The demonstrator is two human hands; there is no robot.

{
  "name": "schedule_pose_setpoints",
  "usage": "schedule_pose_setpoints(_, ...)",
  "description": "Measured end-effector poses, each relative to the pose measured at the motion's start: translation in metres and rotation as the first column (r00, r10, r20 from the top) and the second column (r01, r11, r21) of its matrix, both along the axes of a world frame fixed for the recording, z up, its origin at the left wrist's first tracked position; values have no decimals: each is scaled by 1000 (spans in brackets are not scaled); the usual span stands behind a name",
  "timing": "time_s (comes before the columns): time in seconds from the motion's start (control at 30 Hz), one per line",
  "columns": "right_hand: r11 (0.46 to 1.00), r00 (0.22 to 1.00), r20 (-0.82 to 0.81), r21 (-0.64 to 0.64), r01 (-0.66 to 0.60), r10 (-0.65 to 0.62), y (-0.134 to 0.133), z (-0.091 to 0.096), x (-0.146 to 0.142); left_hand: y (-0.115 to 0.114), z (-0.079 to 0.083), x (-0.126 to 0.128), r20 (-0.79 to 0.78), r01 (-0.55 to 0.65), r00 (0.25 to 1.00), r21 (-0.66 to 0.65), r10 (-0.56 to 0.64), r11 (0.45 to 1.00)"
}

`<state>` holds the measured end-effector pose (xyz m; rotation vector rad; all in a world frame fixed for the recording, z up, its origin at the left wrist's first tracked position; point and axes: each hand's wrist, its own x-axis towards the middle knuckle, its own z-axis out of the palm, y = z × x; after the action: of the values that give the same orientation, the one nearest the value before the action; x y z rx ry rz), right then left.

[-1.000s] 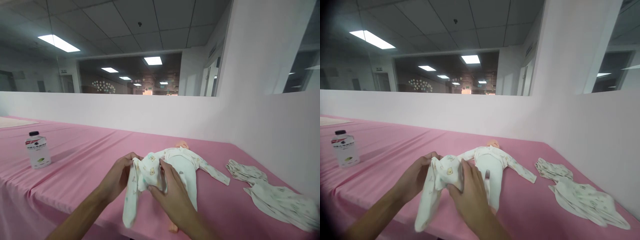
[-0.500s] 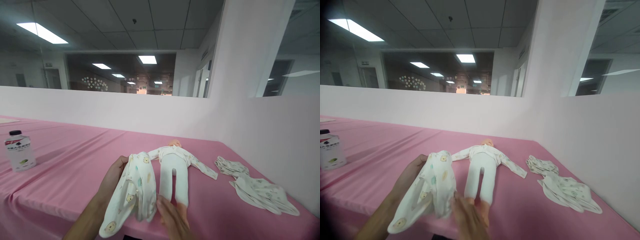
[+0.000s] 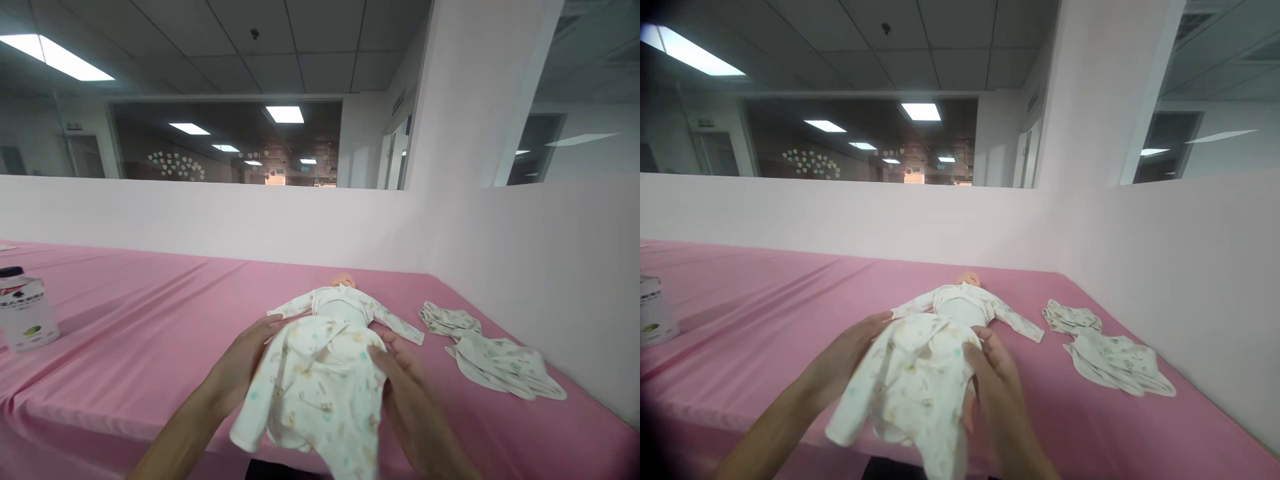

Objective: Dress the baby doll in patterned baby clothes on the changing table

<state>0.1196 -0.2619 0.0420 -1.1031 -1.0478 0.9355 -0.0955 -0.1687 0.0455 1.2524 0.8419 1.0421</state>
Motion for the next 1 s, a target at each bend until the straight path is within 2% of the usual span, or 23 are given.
schedule_pose_setpoints(0.1, 996, 993, -116, -93, -1, -10, -4, 21, 2, -4, -12, 2, -246, -7, 969, 60, 22, 998)
schedule_pose_setpoints(0.2, 998, 992, -128, -65, -1, -8, -7, 28, -2, -28, -17, 11, -410, 18, 907, 272, 98, 962)
schedule_pose_setpoints(0.3, 996, 977, -193, 8, -92, 92, -10, 33, -10, -61, -5, 22, -378, 77, 915, 504, 139, 860)
schedule_pose_setpoints(0.37, 986, 968, -189, 26, -165, 167, -14, 37, -14, -76, 11, 26, -374, 101, 916, 569, 148, 816)
schedule_pose_setpoints(0.47, 958, 955, -79, -6, -287, 286, -19, 45, -15, -76, 39, 27, -413, 126, 895, 594, 167, 794)
schedule_pose_setpoints(0.57, 935, 935, 40, -35, -352, 354, -25, 49, -14, -63, 59, 26, -520, 305, 853, 547, 31, 779)
schedule_pose_setpoints(0.6, 946, 943, 73, -31, -322, 323, -27, 49, -14, -59, 63, 26, -555, 374, 832, 520, -30, 768)
schedule_pose_setpoints(0.67, 988, 976, 158, 5, -152, 150, -34, 48, -14, -56, 65, 28, -572, 429, 815, 487, -94, 761)
schedule_pose_setpoints(0.73, 995, 958, 273, 67, 68, -84, -42, 44, -14, -58, 62, 30, -527, 379, 846, 492, -78, 783)
schedule_pose_setpoints(0.8, 978, 904, 373, 98, 185, -208, -50, 40, -12, -62, 57, 32, -485, 323, 873, 496, -51, 806)
schedule_pose_setpoints(0.87, 986, 902, 398, 40, 164, -166, -56, 39, -11, -65, 52, 34, -462, 300, 886, 486, -50, 821)
schedule_pose_setpoints(0.93, 995, 945, 326, -80, 52, -24, -58, 41, -11, -68, 48, 34, -451, 291, 891, 471, -56, 833)
schedule_pose_setpoints(1.0, 981, 970, 211, -175, -86, 123, -57, 44, -9, -71, 46, 34, -472, 309, 879, 454, -68, 836)
